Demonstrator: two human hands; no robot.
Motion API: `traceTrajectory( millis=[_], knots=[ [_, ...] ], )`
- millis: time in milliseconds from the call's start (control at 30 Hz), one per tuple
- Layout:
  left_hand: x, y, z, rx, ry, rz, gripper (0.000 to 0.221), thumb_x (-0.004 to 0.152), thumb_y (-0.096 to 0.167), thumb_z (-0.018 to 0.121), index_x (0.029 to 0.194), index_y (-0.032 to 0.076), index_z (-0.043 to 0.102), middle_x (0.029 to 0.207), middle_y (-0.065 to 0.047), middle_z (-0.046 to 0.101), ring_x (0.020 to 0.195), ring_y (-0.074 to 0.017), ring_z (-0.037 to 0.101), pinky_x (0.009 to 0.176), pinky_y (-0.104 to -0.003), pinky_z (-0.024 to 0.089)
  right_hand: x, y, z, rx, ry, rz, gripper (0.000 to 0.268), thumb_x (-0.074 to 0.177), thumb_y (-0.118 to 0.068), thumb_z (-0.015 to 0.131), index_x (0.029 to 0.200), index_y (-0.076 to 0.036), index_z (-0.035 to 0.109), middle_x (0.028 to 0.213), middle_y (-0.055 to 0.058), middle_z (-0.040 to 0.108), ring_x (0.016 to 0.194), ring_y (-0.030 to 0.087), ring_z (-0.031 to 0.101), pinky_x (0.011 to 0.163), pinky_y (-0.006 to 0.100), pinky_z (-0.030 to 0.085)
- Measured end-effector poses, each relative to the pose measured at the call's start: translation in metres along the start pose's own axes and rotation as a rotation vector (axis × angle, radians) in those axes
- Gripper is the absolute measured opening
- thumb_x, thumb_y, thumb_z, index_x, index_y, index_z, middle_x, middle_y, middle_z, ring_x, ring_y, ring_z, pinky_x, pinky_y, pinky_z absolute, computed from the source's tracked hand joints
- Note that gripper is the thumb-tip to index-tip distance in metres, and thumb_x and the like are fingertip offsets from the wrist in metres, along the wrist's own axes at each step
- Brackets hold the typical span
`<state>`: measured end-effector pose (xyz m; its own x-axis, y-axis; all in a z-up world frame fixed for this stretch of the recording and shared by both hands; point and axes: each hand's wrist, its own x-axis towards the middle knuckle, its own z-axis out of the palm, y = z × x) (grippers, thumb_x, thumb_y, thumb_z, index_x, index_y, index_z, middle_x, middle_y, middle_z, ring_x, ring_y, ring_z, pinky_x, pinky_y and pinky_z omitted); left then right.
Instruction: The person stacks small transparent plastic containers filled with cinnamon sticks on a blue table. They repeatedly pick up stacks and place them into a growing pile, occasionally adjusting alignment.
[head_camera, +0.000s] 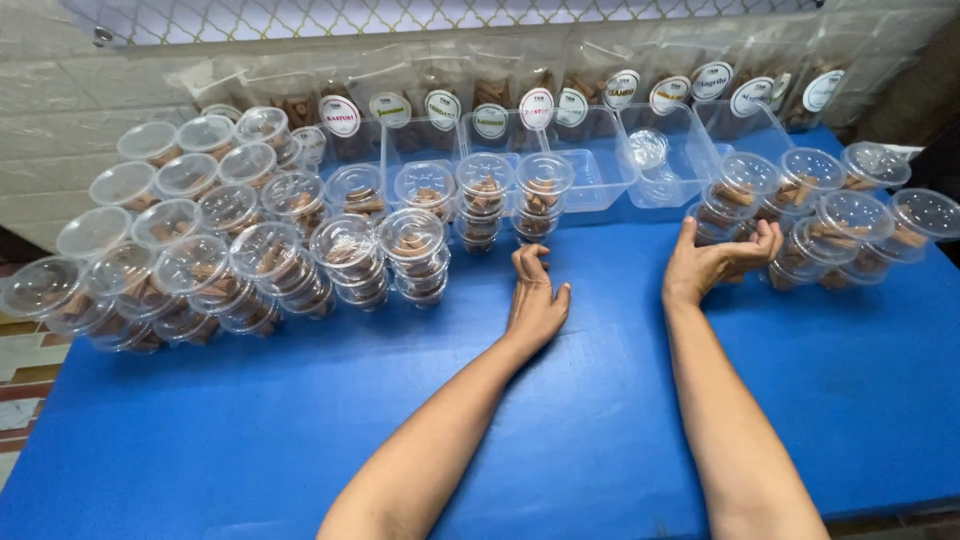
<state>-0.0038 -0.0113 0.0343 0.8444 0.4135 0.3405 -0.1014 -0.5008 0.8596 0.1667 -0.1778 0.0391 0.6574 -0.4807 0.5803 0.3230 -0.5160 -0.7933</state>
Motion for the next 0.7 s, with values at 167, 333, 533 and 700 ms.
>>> traceTrajectory(
  millis=[167, 333, 533, 700],
  knots=[
    [0.000, 0.006, -0.005, 0.025, -0.067, -0.003, 0.053, 0.085, 0.001, 0.065, 0.125, 0.012, 0.033, 0.129, -0.014, 0.035, 0.117, -0.0431, 0.055, 0.102, -0.053, 0.048, 0.009, 0.045, 0.018, 0.031, -0.081, 0.152, 0.101, 0.084, -0.015, 0.098, 0.149, -0.019, 0.021, 0.153, 0.016, 0.025, 0.141, 0.042, 0.041, 0.106, 0.067, 0.034],
    [0.000, 0.008, -0.009, 0.070, -0.116, -0.006, 0.048, 0.086, 0.003, 0.064, 0.126, 0.012, 0.038, 0.128, -0.013, 0.039, 0.120, -0.0420, 0.054, 0.103, -0.053, 0.047, 0.016, 0.075, 0.033, 0.031, -0.124, 0.176, 0.102, 0.086, -0.023, 0.098, 0.151, -0.021, 0.020, 0.156, 0.013, 0.030, 0.141, 0.040, 0.042, 0.107, 0.066, 0.037],
    [-0.002, 0.010, -0.011, 0.085, -0.131, 0.042, 0.044, 0.087, 0.003, 0.063, 0.125, 0.010, 0.041, 0.120, -0.014, 0.044, 0.120, -0.0424, 0.053, 0.102, -0.051, 0.046, 0.012, 0.056, 0.027, 0.054, -0.123, 0.119, 0.093, 0.087, -0.017, 0.095, 0.147, -0.017, 0.024, 0.147, 0.017, 0.034, 0.139, 0.042, 0.040, 0.105, 0.067, 0.038],
    [-0.003, 0.008, -0.010, 0.116, -0.135, 0.054, 0.045, 0.087, 0.005, 0.064, 0.126, 0.010, 0.042, 0.118, -0.013, 0.047, 0.119, -0.0399, 0.052, 0.102, -0.050, 0.045, 0.015, 0.064, 0.034, 0.025, -0.161, 0.076, 0.092, 0.087, -0.014, 0.093, 0.148, -0.017, 0.025, 0.145, 0.013, 0.036, 0.139, 0.038, 0.040, 0.100, 0.069, 0.038]
  ],
)
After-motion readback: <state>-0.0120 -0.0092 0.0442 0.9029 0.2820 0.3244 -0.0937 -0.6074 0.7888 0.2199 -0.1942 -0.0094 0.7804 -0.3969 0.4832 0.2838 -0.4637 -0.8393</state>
